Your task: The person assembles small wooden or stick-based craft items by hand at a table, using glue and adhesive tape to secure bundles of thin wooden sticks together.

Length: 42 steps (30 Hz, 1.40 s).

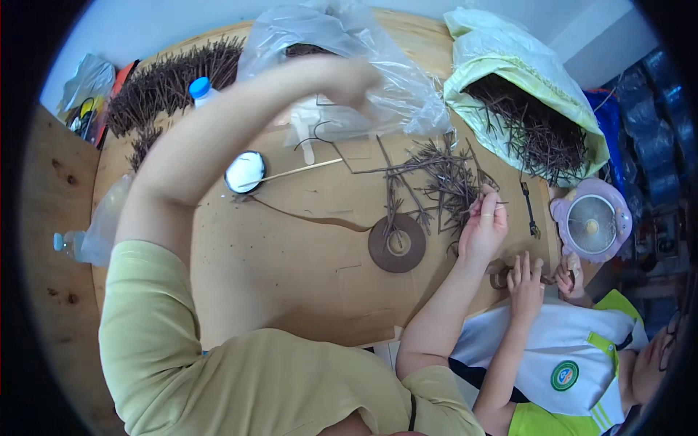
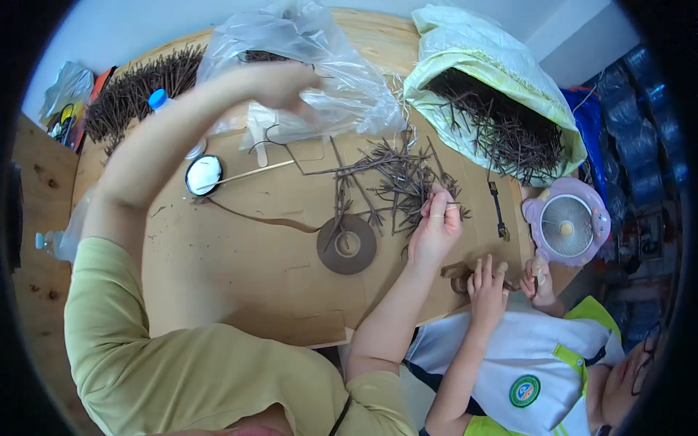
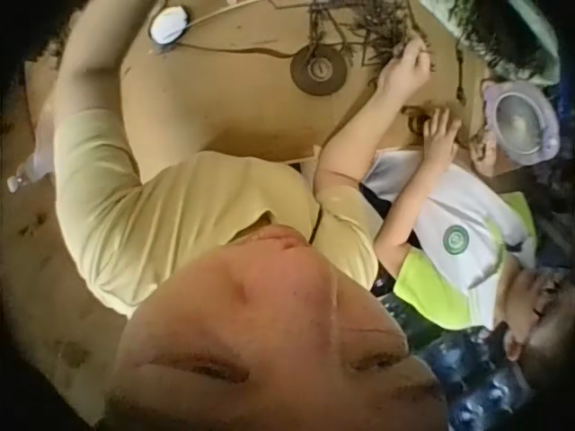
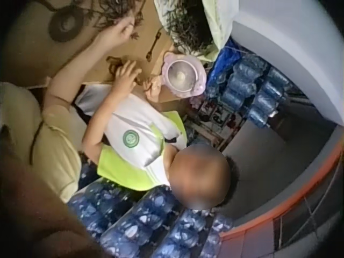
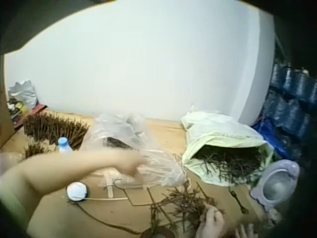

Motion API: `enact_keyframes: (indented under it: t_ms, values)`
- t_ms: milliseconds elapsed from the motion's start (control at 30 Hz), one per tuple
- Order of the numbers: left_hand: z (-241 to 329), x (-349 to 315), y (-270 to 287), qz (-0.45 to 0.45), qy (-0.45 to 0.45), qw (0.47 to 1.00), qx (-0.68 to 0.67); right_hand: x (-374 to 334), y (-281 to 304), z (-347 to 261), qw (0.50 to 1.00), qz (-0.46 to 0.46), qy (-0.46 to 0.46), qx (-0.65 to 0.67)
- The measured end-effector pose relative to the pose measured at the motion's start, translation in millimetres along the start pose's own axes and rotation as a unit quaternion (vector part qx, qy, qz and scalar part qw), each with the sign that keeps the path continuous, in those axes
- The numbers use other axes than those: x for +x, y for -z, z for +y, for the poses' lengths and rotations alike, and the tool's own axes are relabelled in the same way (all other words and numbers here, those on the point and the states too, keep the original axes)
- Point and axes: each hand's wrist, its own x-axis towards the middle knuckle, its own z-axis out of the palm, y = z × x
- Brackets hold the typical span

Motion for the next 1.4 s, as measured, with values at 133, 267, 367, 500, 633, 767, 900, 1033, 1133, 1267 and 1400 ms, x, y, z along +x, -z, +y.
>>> enact_keyframes:
  t_ms: [133,267,367,500,633,767,900,1033,1133,1267,1400]
  values:
    - [89.5,-9.4,-36.3,0.103,-0.21,0.922,-0.309,-19.1,-34.2,-5.4,0.994,-0.086,-0.058,0.043]
    - [83.1,-7.4,-41.9,0.116,-0.15,0.889,-0.416,-30.8,-59.1,-8.7,0.984,-0.12,-0.124,0.035]
    - [9.9,5.8,-43.1,0.006,-0.063,0.948,-0.312,-29.7,-49.3,-4.9,0.988,-0.091,-0.124,0.0]
    - [-18.9,-15.6,-72.0,-0.074,-0.022,0.997,0.018,-23.0,-36.7,-2.4,0.993,-0.071,-0.088,-0.022]
    - [-36.9,-15.5,-109.4,-0.028,-0.009,0.996,0.079,-23.5,-29.0,-8.8,0.996,-0.041,-0.082,-0.024]
    - [-14.2,1.4,-55.5,-0.244,-0.106,0.963,-0.051,-23.0,-13.0,-29.8,0.998,0.021,-0.042,-0.047]
    - [-94.3,-2.7,-33.6,0.023,0.114,0.871,-0.476,-31.5,-18.6,-48.4,0.998,-0.003,-0.025,-0.055]
    - [-120.2,-4.7,-40.3,0.129,0.258,0.882,-0.373,-69.0,-10.7,-93.8,0.978,0.039,-0.018,-0.202]
    - [-115.5,-7.9,-33.4,0.03,0.284,0.944,-0.167,-107.0,26.1,-117.9,0.982,0.045,0.044,-0.179]
    - [-75.3,-27.5,-47.3,0.092,0.135,0.985,0.055,-113.6,24.8,-137.5,0.959,0.198,0.053,-0.197]
    - [-66.3,-60.5,-42.5,0.203,0.06,0.976,0.053,-106.0,55.7,-147.3,0.838,0.088,-0.003,-0.539]
